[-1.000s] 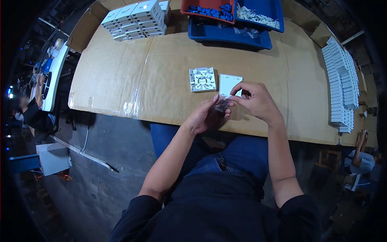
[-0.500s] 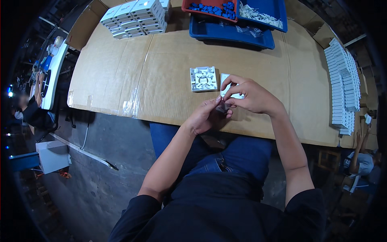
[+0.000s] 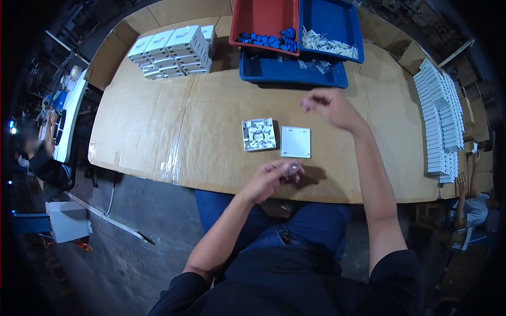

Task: Assembling plastic housings and internal components at a factory workbench.

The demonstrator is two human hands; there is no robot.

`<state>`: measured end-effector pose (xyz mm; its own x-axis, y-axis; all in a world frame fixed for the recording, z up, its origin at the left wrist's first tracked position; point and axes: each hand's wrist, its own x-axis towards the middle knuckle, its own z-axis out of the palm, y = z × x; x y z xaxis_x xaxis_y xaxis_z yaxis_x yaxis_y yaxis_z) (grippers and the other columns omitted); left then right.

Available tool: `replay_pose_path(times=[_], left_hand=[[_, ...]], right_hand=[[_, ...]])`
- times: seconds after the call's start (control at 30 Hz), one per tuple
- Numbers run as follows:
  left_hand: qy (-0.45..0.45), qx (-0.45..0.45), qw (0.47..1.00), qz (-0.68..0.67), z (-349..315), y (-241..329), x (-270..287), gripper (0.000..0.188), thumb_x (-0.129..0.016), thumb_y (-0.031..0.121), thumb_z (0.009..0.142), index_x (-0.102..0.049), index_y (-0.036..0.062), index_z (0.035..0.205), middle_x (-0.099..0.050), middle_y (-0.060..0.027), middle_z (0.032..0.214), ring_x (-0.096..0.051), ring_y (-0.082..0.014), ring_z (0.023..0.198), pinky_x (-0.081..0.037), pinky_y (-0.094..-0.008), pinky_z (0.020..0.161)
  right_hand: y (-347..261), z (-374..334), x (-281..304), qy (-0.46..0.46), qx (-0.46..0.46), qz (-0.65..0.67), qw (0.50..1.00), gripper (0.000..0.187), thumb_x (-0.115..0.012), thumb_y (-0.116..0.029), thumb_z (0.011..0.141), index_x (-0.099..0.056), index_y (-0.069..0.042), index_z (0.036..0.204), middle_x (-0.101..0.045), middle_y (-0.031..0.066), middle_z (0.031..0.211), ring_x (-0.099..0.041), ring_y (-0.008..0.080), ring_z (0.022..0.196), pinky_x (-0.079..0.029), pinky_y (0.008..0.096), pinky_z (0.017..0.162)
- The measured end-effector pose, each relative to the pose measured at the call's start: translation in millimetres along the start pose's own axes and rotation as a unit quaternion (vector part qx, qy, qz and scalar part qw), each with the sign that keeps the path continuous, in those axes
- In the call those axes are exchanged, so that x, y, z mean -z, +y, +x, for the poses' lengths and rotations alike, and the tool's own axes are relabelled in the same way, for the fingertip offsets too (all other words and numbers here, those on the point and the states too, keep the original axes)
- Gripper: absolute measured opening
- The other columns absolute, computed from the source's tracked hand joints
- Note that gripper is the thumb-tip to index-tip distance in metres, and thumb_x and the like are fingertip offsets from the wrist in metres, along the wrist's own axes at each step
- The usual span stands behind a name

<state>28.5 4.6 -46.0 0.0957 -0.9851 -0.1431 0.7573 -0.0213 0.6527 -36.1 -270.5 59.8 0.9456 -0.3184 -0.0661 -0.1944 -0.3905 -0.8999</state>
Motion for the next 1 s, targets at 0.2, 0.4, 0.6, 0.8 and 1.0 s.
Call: replay_pose_path(times=[0.2,0.4,0.6,0.8,1.0], left_hand=[[0.014,-0.136,0.908,0.396,-14,3,-49,0.033,-0.064,0.014,0.104,-0.065,-0.0028,0.133,-0.074,-0.0114,0.118,-0.067,-0.0154,0.111,-0.051,-0.0313,0.101],[0.093,-0.099,0.954,0.266,-11,4,-56,0.036,-0.066,0.02,0.104,-0.066,0.0021,0.136,-0.074,-0.0092,0.116,-0.067,-0.0141,0.105,-0.052,-0.0316,0.098],[0.124,-0.104,0.973,0.164,-6,3,-42,0.039,-0.056,0.024,0.11,-0.062,-0.0007,0.14,-0.073,-0.0114,0.118,-0.067,-0.0148,0.102,-0.053,-0.0309,0.095],[0.136,-0.111,0.976,0.129,-1,23,-42,0.04,-0.054,0.024,0.111,-0.062,-0.0021,0.14,-0.073,-0.0132,0.12,-0.069,-0.0171,0.104,-0.052,-0.0327,0.1],[0.093,-0.172,0.979,0.065,2,55,-50,0.044,-0.053,0.026,0.111,-0.06,-0.0065,0.139,-0.071,-0.0185,0.126,-0.067,-0.0257,0.121,-0.049,-0.0405,0.111]], right_hand=[[48,110,88,0.282,0.051,-0.251,0.925,0.019,-0.067,-0.013,0.096,-0.075,-0.006,0.112,-0.076,0.0109,0.098,-0.073,0.0266,0.091,-0.056,0.0397,0.081],[56,177,117,0.239,0.06,-0.493,0.834,0.025,-0.064,-0.013,0.096,-0.073,-0.012,0.12,-0.07,0.0112,0.112,-0.067,0.0321,0.112,-0.056,0.048,0.092],[58,196,120,0.222,0.038,-0.484,0.846,0.016,-0.064,-0.011,0.094,-0.076,-0.01,0.104,-0.07,0.0122,0.108,-0.068,0.0332,0.107,-0.056,0.0471,0.091],[55,170,154,0.353,0.096,-0.33,0.87,0.014,-0.072,-0.017,0.093,-0.077,-0.008,0.104,-0.074,0.0127,0.102,-0.072,0.0291,0.099,-0.056,0.0405,0.085],[-38,42,82,0.346,0.08,0.0,0.935,0.016,-0.078,-0.013,0.094,-0.076,0.0,0.103,-0.073,0.0007,0.092,-0.067,0.0087,0.089,-0.051,0.0219,0.078]])
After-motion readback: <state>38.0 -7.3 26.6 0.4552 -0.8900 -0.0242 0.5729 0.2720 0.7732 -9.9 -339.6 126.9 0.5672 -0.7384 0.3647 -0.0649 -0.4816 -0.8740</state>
